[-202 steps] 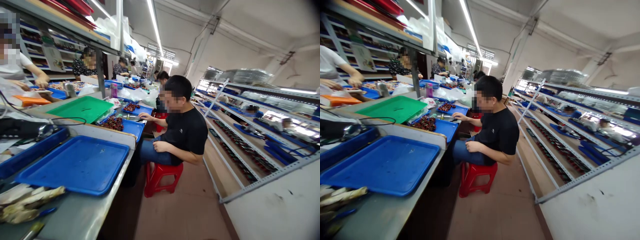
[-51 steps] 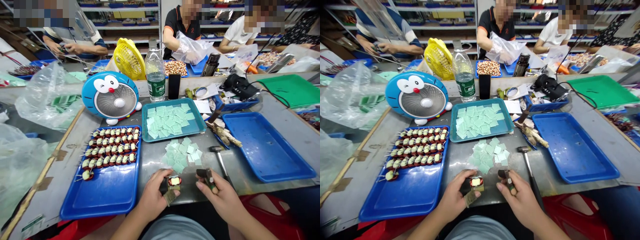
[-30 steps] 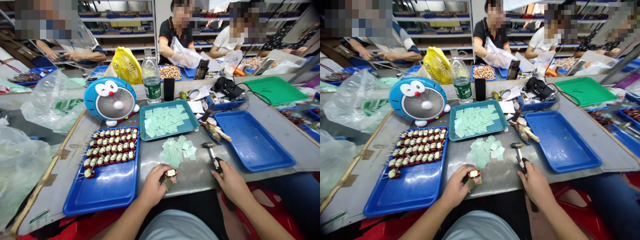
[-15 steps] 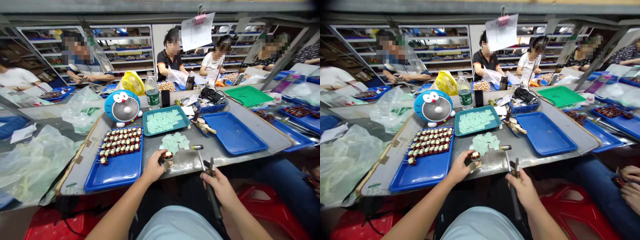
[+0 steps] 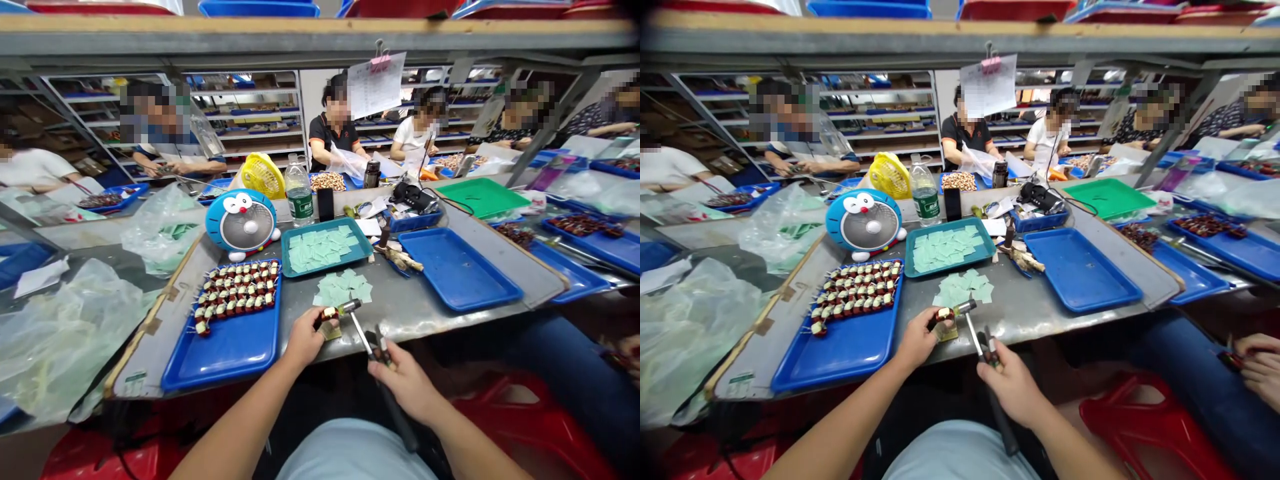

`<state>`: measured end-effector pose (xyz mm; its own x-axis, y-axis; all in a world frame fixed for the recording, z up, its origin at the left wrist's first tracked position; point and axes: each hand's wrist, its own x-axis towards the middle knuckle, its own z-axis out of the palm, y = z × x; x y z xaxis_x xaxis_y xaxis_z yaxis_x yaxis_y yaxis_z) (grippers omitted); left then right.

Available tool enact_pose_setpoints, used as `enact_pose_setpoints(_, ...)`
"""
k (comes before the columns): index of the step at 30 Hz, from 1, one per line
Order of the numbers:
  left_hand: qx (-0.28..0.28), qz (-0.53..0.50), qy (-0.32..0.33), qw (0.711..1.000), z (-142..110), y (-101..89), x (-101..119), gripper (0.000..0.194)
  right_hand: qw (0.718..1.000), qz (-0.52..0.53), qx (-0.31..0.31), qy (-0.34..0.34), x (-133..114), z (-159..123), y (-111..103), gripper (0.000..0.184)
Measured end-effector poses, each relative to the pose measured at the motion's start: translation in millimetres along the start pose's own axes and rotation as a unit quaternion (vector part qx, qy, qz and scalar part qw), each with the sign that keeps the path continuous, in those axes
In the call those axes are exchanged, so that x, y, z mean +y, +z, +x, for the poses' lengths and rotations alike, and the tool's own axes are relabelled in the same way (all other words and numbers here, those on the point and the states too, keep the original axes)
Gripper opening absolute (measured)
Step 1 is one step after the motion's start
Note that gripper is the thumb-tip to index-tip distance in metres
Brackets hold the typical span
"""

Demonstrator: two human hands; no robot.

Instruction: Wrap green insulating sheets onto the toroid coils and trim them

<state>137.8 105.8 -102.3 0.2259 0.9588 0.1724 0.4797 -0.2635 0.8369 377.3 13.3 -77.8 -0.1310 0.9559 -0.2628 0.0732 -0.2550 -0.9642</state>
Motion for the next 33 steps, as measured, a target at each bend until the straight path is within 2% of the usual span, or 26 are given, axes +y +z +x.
enact_pose_setpoints(3,-0.002,0.0,-0.005,1.0,0,0.0,0,0.023,1.0,-0.006,0.011,0.003,-4,2,-4,0.033)
enact_pose_setpoints(7,-0.002,0.002,-0.014,1.0,-1,0.3,-1,0.024,1.0,-0.019,-0.018,-0.008,-7,3,-7,0.032)
enact_pose_setpoints(13,-0.003,-0.001,-0.013,1.0,-1,-0.4,-1,0.025,0.999,-0.039,-0.026,-0.026,-14,5,-9,0.029)
enact_pose_setpoints(17,-0.014,-0.005,-0.007,1.0,-1,-4.1,0,0.025,0.998,-0.041,0.009,-0.041,-20,7,-16,0.036)
enact_pose_setpoints(22,-0.035,-0.012,-0.012,0.999,1,-8.5,-5,0.04,0.999,-0.032,0.023,-0.032,-5,-3,-19,0.041)
enact_pose_setpoints(27,-0.063,-0.011,-0.023,0.998,5,-12.9,-6,0.03,0.999,-0.033,0.023,0.003,14,-14,-13,0.04)
enact_pose_setpoints(30,-0.067,-0.014,-0.02,0.997,4,-13.6,-2,0.034,0.999,-0.035,0.024,0.003,16,-18,-10,0.04)
enact_pose_setpoints(33,-0.053,-0.019,-0.012,0.998,3,-11.8,1,0.05,0.998,-0.053,0.024,-0.011,6,-23,-8,0.037)
